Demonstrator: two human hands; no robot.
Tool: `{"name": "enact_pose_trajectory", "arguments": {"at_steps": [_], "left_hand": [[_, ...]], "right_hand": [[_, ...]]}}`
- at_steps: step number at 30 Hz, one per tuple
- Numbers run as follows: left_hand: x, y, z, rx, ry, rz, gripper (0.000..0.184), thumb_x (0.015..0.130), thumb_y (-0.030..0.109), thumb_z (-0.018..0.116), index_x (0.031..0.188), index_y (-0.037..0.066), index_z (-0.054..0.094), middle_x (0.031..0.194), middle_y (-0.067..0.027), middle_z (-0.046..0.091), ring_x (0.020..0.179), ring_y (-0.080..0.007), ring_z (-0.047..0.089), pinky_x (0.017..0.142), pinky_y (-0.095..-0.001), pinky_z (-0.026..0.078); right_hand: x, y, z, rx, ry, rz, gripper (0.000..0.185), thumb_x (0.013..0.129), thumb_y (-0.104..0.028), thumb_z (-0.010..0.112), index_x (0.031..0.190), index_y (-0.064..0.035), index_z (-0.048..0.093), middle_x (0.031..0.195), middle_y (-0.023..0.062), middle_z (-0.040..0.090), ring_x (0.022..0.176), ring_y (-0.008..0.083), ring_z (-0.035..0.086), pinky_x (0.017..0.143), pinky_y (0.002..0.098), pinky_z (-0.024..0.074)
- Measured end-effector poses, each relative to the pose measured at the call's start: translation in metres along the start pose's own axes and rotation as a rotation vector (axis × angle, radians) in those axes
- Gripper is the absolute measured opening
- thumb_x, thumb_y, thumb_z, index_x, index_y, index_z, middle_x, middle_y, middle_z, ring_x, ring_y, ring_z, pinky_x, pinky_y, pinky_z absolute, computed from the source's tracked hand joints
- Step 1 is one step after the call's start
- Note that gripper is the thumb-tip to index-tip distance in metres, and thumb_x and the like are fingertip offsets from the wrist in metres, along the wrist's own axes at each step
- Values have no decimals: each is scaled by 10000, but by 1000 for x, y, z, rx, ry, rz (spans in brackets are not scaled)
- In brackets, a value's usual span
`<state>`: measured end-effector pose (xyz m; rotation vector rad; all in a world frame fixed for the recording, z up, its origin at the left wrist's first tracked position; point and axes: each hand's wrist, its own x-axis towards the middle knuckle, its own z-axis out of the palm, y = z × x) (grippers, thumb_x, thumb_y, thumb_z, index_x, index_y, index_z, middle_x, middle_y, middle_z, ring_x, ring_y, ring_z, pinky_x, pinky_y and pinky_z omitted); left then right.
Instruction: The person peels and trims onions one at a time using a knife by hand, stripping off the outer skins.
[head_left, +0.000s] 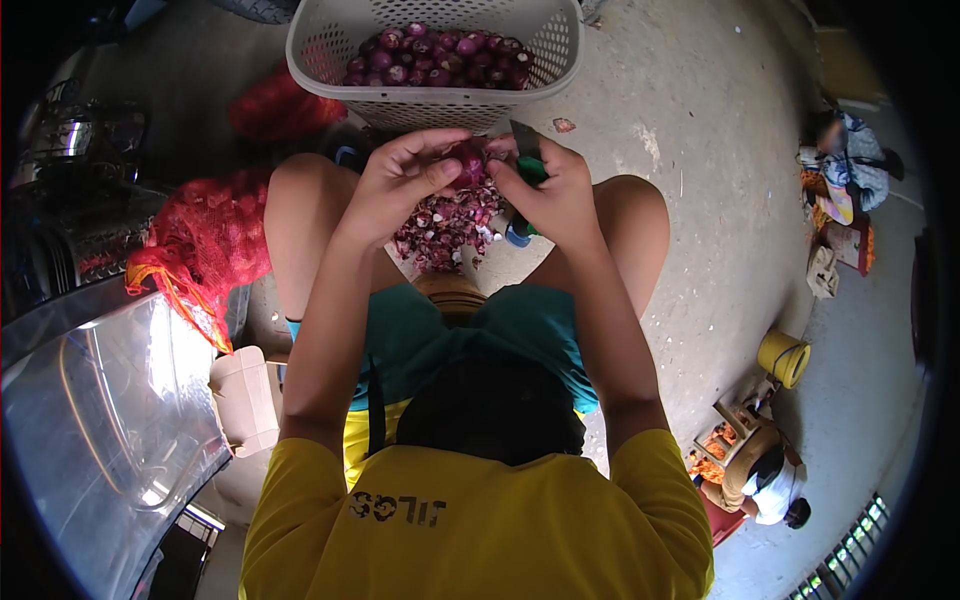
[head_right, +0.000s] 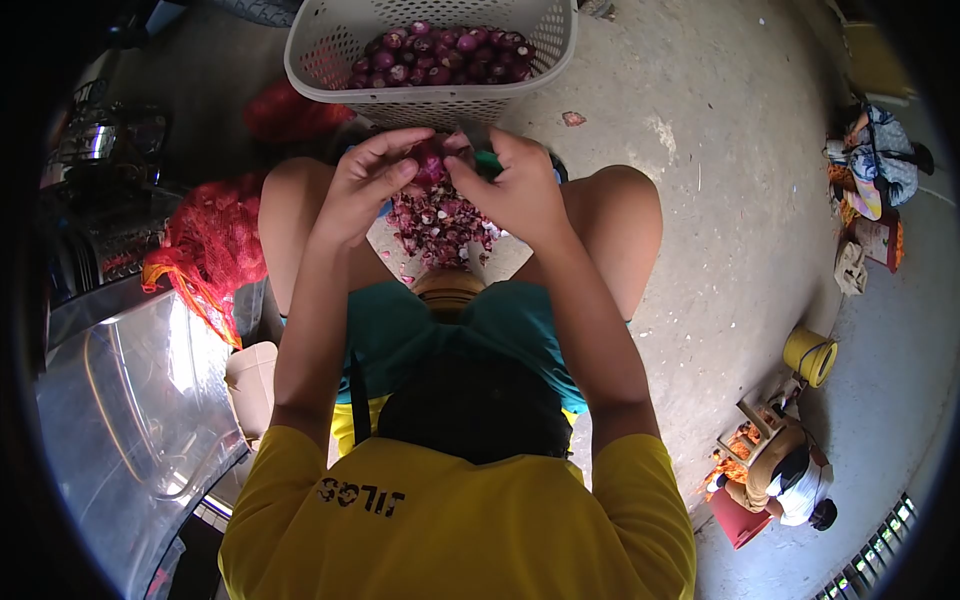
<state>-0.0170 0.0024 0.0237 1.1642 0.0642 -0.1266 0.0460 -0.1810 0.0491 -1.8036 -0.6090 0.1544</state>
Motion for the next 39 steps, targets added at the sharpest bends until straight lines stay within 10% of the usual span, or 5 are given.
{"name": "enact_pose_trajectory", "arguments": {"at_steps": [4, 10, 16, 39], "left_hand": [[0, -1, 0, 33, 4, 7, 373, 863, 98, 623, 1215, 15, 536, 1112, -71, 600, 900, -92, 576, 736, -239, 515], [2, -8, -1, 7, 11, 35, 371, 841, 68, 645, 1192, -4, 545, 1073, -76, 617, 888, -95, 584, 747, -231, 509], [1, -2, 0, 39, 20, 22, 356, 817, 30, 670, 1152, -26, 561, 1009, -49, 616, 878, -81, 578, 758, -219, 498], [-1, -2, -1, 70, -46, 44, 424, 814, -34, 629, 1222, 4, 520, 1136, -64, 588, 983, -92, 566, 842, -241, 490]], "right_hand": [[-3, 9, -2, -223, -64, -23, 176, 761, -52, 684, 919, 10, 637, 733, 44, 649, 647, 81, 582, 608, 238, 477], [2, 3, 3, -321, -53, -48, 245, 705, -193, 690, 711, -3, 535, 662, 179, 578, 611, 345, 585, 564, 408, 471], [3, 1, 9, -542, -95, -81, 269, 715, -202, 676, 805, 3, 527, 669, 193, 579, 654, 360, 597, 592, 434, 476], [3, 0, -1, -57, -114, 61, 219, 804, -166, 638, 933, 1, 578, 809, 188, 630, 746, 339, 628, 656, 371, 482]]}}
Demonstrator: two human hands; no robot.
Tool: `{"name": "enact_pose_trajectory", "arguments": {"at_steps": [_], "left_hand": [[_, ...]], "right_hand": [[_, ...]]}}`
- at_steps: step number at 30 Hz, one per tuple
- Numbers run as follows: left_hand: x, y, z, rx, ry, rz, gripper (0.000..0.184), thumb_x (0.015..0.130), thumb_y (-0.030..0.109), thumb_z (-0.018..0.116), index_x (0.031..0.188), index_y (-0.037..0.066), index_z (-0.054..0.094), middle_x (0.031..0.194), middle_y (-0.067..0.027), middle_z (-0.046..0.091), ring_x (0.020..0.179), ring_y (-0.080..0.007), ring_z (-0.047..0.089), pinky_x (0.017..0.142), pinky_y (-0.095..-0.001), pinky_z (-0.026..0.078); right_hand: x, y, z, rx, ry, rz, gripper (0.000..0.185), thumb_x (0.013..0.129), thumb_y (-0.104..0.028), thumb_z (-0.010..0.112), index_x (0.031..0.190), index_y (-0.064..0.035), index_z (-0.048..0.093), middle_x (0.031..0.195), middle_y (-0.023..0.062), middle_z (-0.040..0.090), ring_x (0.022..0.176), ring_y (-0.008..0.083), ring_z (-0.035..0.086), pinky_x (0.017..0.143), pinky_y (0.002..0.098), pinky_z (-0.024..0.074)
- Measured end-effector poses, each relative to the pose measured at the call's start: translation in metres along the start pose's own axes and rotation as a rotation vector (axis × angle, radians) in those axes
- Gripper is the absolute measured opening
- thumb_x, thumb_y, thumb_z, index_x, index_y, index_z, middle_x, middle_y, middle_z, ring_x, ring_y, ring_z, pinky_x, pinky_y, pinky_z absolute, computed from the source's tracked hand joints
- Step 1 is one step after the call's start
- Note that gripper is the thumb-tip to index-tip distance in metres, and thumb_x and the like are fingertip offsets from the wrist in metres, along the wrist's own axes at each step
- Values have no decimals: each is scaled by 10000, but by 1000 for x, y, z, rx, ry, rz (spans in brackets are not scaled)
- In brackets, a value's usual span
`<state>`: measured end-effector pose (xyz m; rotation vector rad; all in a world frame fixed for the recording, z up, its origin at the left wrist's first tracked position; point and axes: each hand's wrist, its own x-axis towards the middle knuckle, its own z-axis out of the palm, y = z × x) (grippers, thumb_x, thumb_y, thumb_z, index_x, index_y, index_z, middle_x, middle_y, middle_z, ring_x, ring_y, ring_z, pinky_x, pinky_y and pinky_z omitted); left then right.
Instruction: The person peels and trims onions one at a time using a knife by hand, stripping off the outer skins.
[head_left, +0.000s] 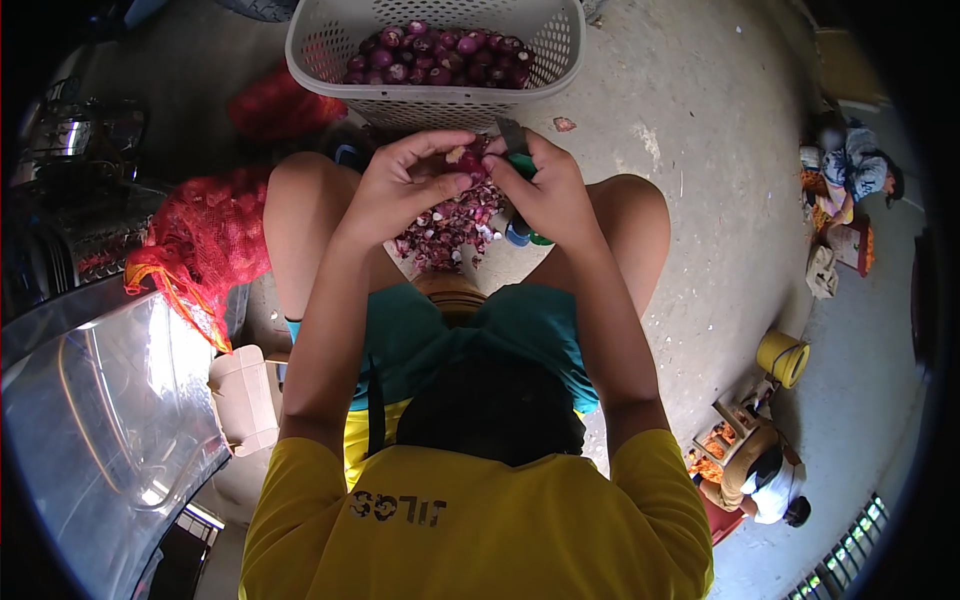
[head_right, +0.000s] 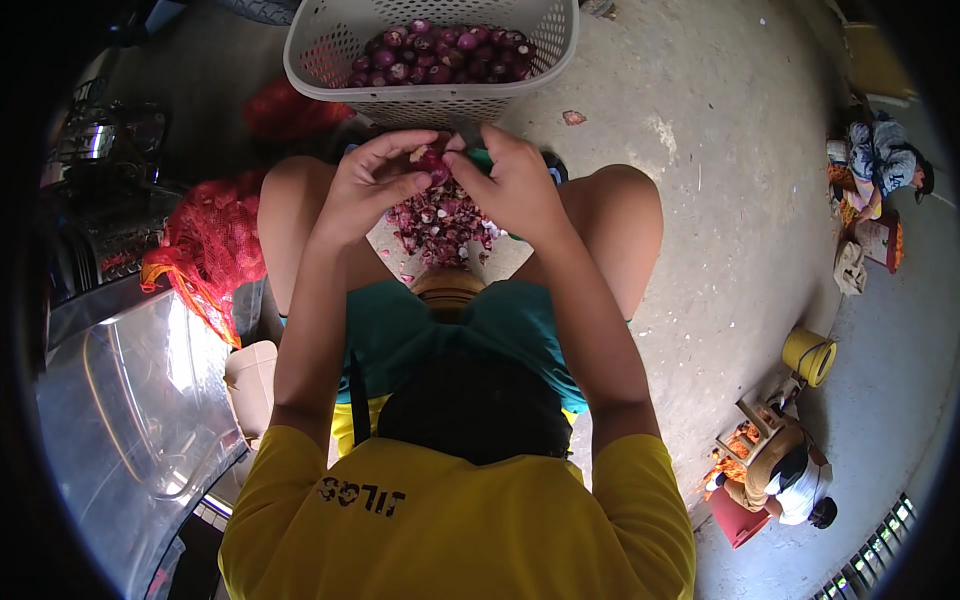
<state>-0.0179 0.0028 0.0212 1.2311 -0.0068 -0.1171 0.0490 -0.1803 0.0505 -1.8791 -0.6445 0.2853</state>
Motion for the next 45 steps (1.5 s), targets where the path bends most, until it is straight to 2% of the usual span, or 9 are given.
{"name": "enact_pose_trajectory", "arguments": {"at_steps": [1, 4, 10, 13, 16, 22, 25, 38, 45], "left_hand": [[0, 0, 0, 15, -3, -1, 428, 813, -39, 628, 1224, 4, 518, 1142, -65, 586, 991, -95, 565, 852, -245, 488], [0, 1, 3, 2, 19, 4, 416, 807, -8, 660, 1204, 3, 536, 1092, -53, 569, 885, -81, 576, 735, -213, 497], [2, 1, 1, 39, -3, 39, 422, 803, -32, 650, 1206, 9, 533, 1096, -51, 572, 900, -79, 572, 737, -214, 499], [2, 3, 2, 10, -21, 58, 469, 790, -55, 631, 1237, 16, 509, 1225, -81, 548, 1040, -110, 535, 911, -267, 441], [2, 5, 4, 10, 19, 74, 480, 784, -54, 642, 1238, 12, 500, 1209, -80, 550, 996, -96, 548, 874, -248, 461], [3, 1, 1, 52, 93, 44, 449, 763, -62, 669, 1188, -6, 533, 1083, -59, 583, 894, -79, 580, 767, -209, 503], [3, 2, 3, 4, 114, 46, 429, 755, -59, 680, 1162, -13, 552, 1044, -51, 592, 872, -81, 588, 759, -208, 507], [2, 2, 2, -47, 106, 5, 433, 748, -63, 687, 1158, -23, 554, 1042, -58, 595, 873, -81, 589, 770, -216, 510], [3, 4, 3, -35, 92, 29, 398, 754, -63, 690, 1129, -48, 556, 1012, -82, 603, 871, -115, 609, 776, -235, 535]], "right_hand": [[0, 0, 0, 0, -1, 11, 210, 813, -162, 630, 934, 3, 579, 819, 191, 630, 761, 344, 628, 666, 375, 481], [0, 2, 0, -59, 3, -14, 204, 830, -162, 610, 933, 10, 576, 840, 205, 626, 795, 361, 622, 684, 392, 477], [2, 6, -2, -57, 31, 103, 231, 844, -182, 598, 948, 20, 560, 855, 220, 625, 811, 376, 616, 701, 405, 473], [1, 7, -5, -61, 27, 202, 240, 851, -179, 589, 984, 13, 532, 863, 224, 624, 824, 378, 617, 705, 399, 472], [-2, 11, -7, 74, -7, 271, 251, 863, -164, 565, 1037, 4, 497, 853, 236, 614, 810, 396, 606, 688, 403, 469], [-5, -6, -4, -287, -134, -11, 190, 880, -152, 515, 995, -7, 474, 793, 237, 584, 765, 404, 579, 639, 463, 439], [-5, -7, 1, -388, -106, -109, 151, 879, -152, 515, 935, -18, 474, 743, 216, 581, 721, 392, 583, 610, 482, 431], [-4, -7, 3, -421, -66, -132, 132, 878, -152, 516, 897, -28, 474, 657, 205, 566, 655, 394, 581, 569, 492, 433], [-1, -10, 1, -425, -46, -37, 131, 878, -151, 512, 894, -29, 465, 676, 203, 568, 681, 396, 581, 586, 491, 430]]}}
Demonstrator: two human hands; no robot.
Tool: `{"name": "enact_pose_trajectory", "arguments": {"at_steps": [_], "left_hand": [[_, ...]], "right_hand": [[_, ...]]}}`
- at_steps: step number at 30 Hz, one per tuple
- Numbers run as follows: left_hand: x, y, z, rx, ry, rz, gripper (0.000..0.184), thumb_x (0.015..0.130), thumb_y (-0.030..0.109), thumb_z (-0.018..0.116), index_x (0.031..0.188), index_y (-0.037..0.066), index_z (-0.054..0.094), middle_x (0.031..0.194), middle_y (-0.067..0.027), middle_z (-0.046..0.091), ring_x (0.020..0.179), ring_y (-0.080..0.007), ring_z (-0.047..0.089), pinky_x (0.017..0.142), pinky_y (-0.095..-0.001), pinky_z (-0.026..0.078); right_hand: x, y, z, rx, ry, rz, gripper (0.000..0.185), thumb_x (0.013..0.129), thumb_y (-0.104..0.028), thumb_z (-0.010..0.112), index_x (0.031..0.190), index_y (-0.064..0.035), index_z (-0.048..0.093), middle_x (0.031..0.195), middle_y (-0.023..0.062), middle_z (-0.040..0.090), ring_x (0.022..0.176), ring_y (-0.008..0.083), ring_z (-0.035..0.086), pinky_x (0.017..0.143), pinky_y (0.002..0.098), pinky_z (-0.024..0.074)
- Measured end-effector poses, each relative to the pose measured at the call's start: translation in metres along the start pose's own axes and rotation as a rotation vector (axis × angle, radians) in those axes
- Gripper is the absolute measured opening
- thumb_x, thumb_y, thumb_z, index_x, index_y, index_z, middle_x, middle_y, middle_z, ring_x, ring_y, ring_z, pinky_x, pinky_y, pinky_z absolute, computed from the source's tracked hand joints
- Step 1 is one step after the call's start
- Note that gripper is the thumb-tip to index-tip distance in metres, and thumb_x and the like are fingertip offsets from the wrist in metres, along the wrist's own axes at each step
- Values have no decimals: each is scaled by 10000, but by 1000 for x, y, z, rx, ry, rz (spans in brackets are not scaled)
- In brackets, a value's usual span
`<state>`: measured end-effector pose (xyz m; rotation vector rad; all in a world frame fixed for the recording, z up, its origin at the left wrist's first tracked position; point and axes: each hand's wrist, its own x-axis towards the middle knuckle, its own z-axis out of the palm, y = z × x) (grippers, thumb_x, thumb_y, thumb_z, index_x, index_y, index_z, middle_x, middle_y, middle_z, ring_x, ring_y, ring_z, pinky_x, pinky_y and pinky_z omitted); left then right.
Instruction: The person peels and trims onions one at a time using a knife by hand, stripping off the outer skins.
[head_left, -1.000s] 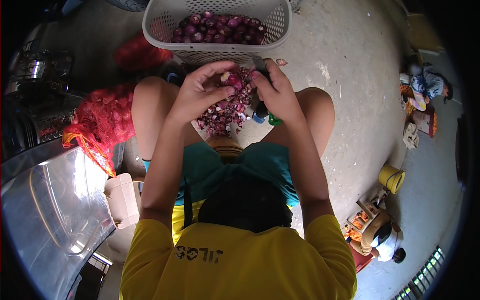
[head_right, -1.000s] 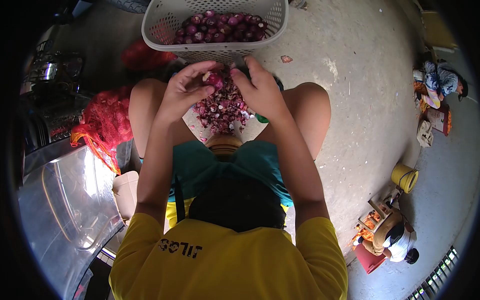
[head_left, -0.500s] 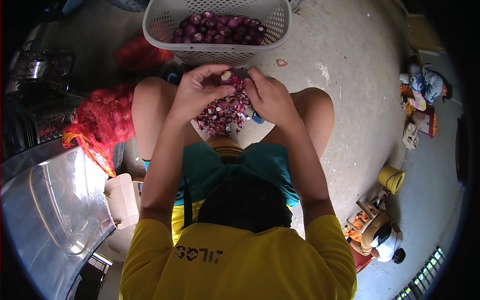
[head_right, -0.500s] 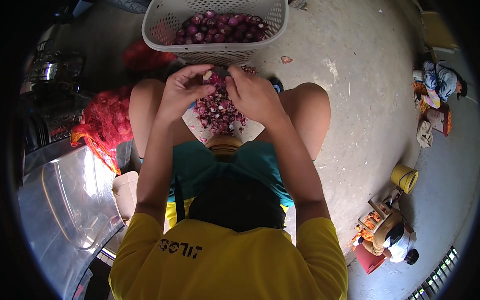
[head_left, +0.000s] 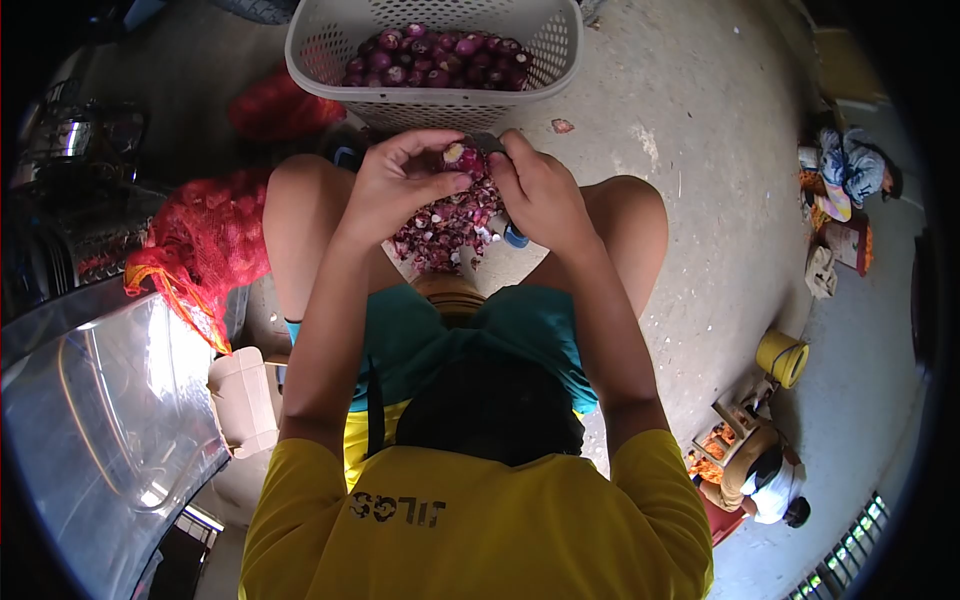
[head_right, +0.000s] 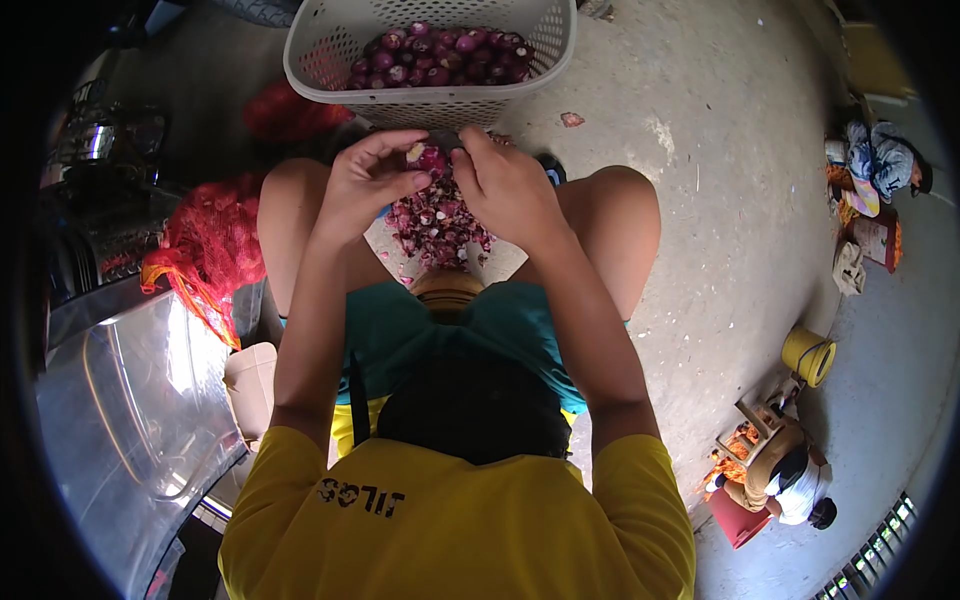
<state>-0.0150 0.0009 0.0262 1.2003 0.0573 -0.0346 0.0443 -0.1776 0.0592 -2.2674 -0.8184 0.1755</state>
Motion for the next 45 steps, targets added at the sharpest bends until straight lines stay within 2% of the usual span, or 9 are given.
{"name": "enact_pose_trajectory", "arguments": {"at_steps": [7, 13, 16, 19, 25, 31, 34, 37, 45], "left_hand": [[-1, -2, -3, 45, 20, -19, 430, 763, -40, 680, 1174, -1, 561, 1055, -38, 604, 868, -58, 565, 763, -206, 484], [-2, 0, -2, -10, -28, -30, 403, 778, -45, 672, 1162, -29, 551, 990, -53, 614, 865, -85, 598, 778, -215, 514], [-3, 0, -1, -8, -19, -40, 422, 784, -38, 650, 1193, 1, 555, 1074, -33, 602, 842, -44, 551, 739, -195, 460], [-3, 1, -2, -33, -20, -35, 424, 788, -33, 641, 1201, 5, 553, 1072, -31, 600, 852, -48, 546, 757, -202, 452], [-3, 6, -2, -58, -49, -57, 413, 801, -5, 622, 1208, 10, 555, 1075, -18, 601, 860, -48, 535, 782, -209, 440], [0, 4, -2, -8, 12, -38, 380, 864, 62, 553, 1238, 5, 522, 1168, -86, 587, 965, -75, 552, 811, -211, 446], [1, 5, -2, -78, 62, -21, 335, 866, 14, 562, 1200, -5, 546, 1112, -66, 614, 958, -79, 559, 809, -219, 456], [2, 3, -4, -98, 19, 48, 369, 885, 77, 532, 1242, -15, 503, 1208, -139, 566, 1106, -158, 531, 944, -283, 412], [1, 2, -5, -124, 46, 79, 367, 894, 92, 537, 1233, -43, 495, 1213, -151, 559, 1125, -192, 524, 976, -319, 397]], "right_hand": [[-2, -2, 2, 8, -34, -77, 128, 880, -151, 511, 889, -32, 466, 715, 204, 578, 689, 397, 579, 593, 494, 431], [0, -1, 2, 7, 34, -18, 122, 882, -151, 508, 895, -37, 468, 707, 198, 580, 686, 386, 584, 589, 483, 440], [-2, -2, -2, 32, -3, -18, 121, 882, -152, 506, 891, -38, 466, 699, 198, 578, 679, 382, 586, 585, 481, 445], [-4, -4, -1, -4, -21, -112, 121, 881, -153, 504, 882, -40, 461, 698, 197, 576, 667, 385, 581, 581, 485, 441], [-1, -3, -2, -44, 19, -52, 122, 878, -158, 503, 863, -45, 460, 721, 185, 581, 675, 374, 583, 572, 475, 442], [-3, -4, -1, -11, 58, -166, 105, 859, -163, 527, 886, -64, 505, 735, 148, 579, 661, 345, 583, 561, 442, 456], [-3, 0, 0, -63, 81, -192, 120, 845, -174, 546, 922, -82, 546, 732, 121, 575, 648, 319, 589, 548, 417, 467], [-3, -2, -1, -132, 109, -185, 149, 830, -177, 565, 958, -104, 583, 736, 96, 570, 635, 301, 593, 535, 398, 481], [-5, -6, 8, -274, 158, -217, 221, 809, -175, 600, 1026, -132, 604, 756, 105, 542, 661, 284, 600, 530, 384, 498]]}}
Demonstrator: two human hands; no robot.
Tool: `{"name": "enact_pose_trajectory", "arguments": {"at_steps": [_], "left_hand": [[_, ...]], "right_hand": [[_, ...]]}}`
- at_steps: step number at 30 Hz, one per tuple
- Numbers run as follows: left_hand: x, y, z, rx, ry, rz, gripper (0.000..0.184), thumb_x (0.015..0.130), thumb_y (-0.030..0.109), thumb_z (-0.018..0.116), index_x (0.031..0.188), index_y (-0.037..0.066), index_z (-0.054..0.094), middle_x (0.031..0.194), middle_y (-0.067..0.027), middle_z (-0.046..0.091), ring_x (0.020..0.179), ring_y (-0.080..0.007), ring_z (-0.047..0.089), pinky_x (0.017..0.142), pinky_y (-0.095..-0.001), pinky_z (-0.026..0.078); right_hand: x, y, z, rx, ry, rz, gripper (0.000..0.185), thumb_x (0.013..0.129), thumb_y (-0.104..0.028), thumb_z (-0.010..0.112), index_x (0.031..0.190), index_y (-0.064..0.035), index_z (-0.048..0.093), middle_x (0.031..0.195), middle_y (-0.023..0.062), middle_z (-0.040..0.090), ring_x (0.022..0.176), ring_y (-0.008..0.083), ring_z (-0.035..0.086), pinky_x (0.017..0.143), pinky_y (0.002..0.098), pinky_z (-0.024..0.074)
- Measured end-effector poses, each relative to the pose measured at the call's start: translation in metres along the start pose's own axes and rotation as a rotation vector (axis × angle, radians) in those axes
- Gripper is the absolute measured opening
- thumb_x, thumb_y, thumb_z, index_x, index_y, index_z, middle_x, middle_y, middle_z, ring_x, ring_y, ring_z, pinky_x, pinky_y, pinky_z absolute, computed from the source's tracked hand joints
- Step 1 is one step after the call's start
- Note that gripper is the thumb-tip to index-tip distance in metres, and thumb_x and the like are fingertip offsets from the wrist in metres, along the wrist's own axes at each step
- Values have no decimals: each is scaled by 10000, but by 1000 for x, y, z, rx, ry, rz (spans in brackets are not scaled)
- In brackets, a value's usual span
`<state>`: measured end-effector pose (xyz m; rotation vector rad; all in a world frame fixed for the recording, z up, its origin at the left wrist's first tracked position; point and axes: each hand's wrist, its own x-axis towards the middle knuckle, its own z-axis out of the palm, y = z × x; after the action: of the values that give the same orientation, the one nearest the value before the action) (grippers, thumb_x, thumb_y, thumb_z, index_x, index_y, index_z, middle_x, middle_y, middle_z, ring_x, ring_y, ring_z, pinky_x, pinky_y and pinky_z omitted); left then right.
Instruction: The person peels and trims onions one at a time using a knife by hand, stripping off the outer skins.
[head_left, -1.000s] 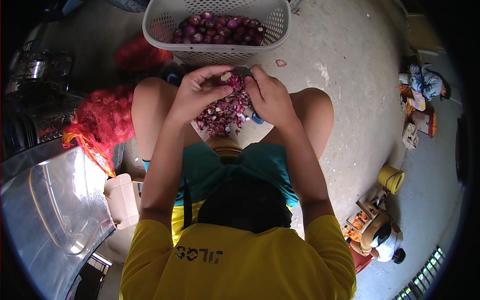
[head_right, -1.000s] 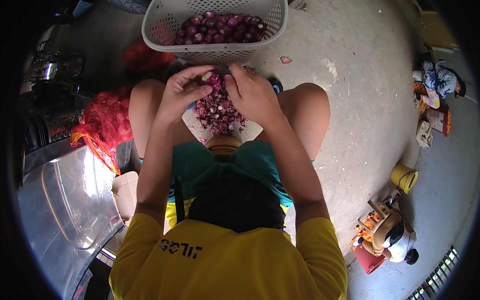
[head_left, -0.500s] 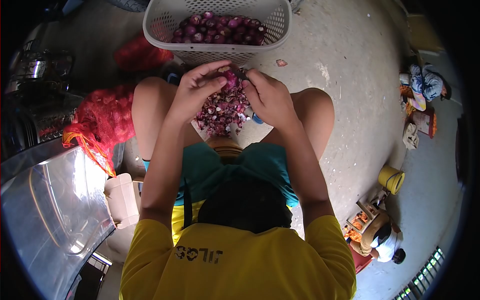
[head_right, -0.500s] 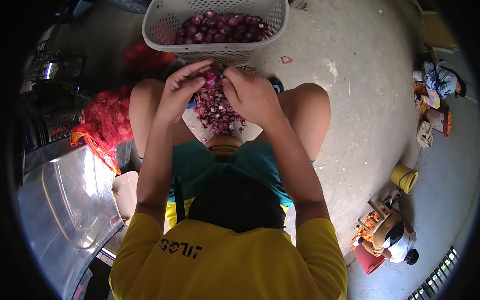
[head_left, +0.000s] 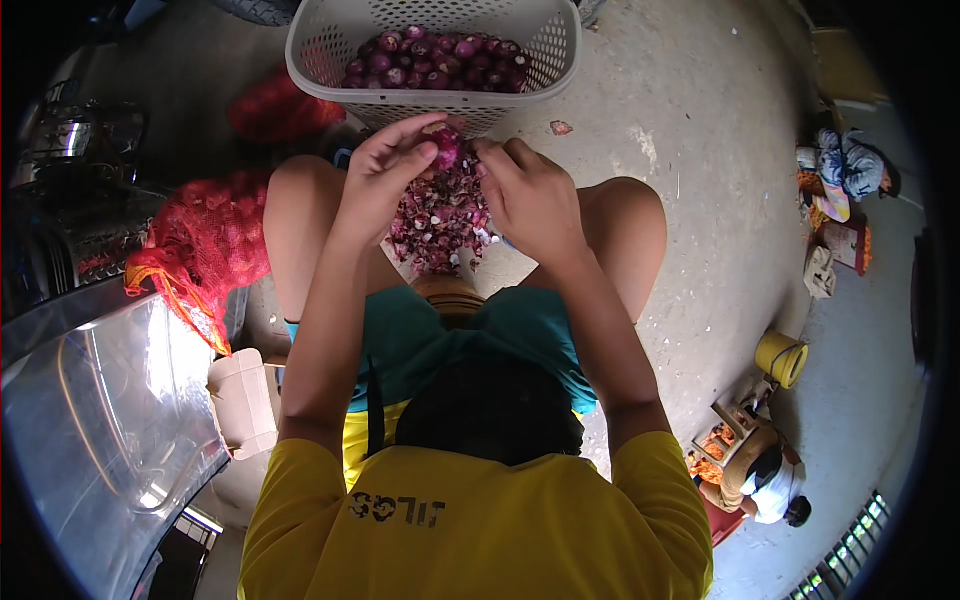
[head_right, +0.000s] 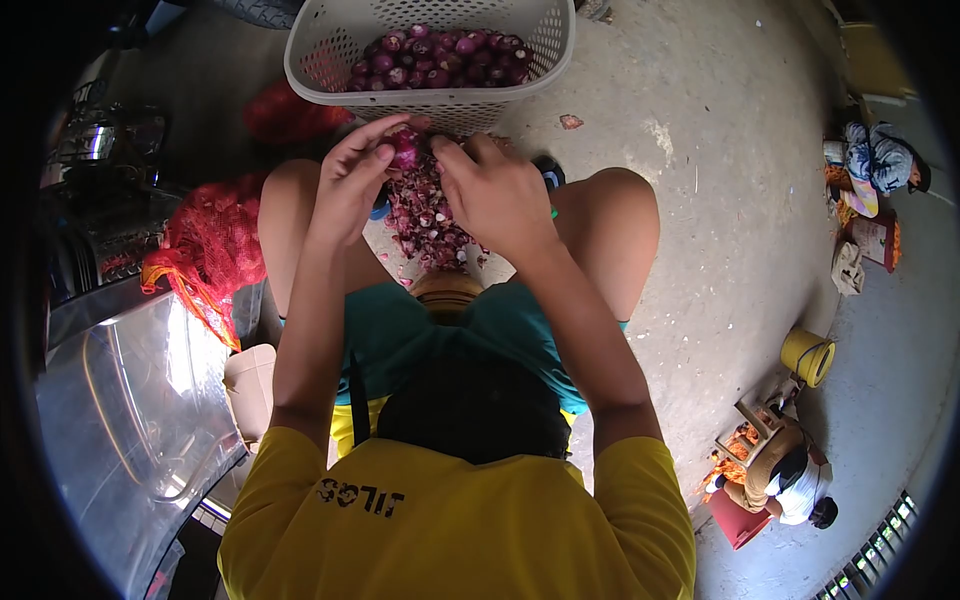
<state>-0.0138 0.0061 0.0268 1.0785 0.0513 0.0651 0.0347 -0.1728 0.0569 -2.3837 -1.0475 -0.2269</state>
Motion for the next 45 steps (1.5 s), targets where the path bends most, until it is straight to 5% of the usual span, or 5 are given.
{"name": "enact_pose_trajectory", "arguments": {"at_steps": [10, 13, 28, 34, 45], "left_hand": [[0, -1, -2, -7, 56, 5, 319, 883, 88, 573, 1189, 2, 556, 1122, -70, 621, 938, -86, 574, 769, -215, 461], [-2, 1, -3, 33, 47, -22, 375, 901, 115, 542, 1229, -57, 490, 1198, -157, 561, 1089, -192, 546, 931, -319, 439], [-1, 1, -4, 16, 35, 19, 356, 916, 118, 516, 1242, -25, 495, 1208, -130, 567, 1063, -157, 559, 860, -269, 454], [-1, -1, -2, -31, 91, 63, 324, 885, 50, 561, 1203, -7, 544, 1119, -61, 614, 929, -84, 579, 785, -225, 465], [-2, -2, 4, 88, 113, 104, 350, 864, 47, 599, 1203, -20, 540, 1117, -72, 604, 948, -102, 565, 806, -240, 460]], "right_hand": [[0, 2, 9, -92, 21, 55, 333, 806, -160, 602, 1139, -171, 595, 744, 109, 520, 564, 287, 576, 514, 383, 492], [-2, 3, 10, 2, 78, 58, 320, 808, -161, 602, 1127, -173, 606, 742, 102, 518, 564, 280, 574, 505, 375, 486], [-1, 2, 10, -10, 103, -25, 314, 792, -176, 630, 1105, -177, 647, 738, 80, 514, 582, 260, 573, 513, 360, 485], [-3, -6, 21, 41, 146, 56, 329, 793, -153, 622, 1122, -168, 633, 726, 98, 496, 584, 271, 570, 523, 374, 479], [3, -13, 24, 21, 189, 231, 319, 813, -128, 593, 1132, -133, 605, 779, 127, 519, 648, 301, 587, 567, 393, 480]]}}
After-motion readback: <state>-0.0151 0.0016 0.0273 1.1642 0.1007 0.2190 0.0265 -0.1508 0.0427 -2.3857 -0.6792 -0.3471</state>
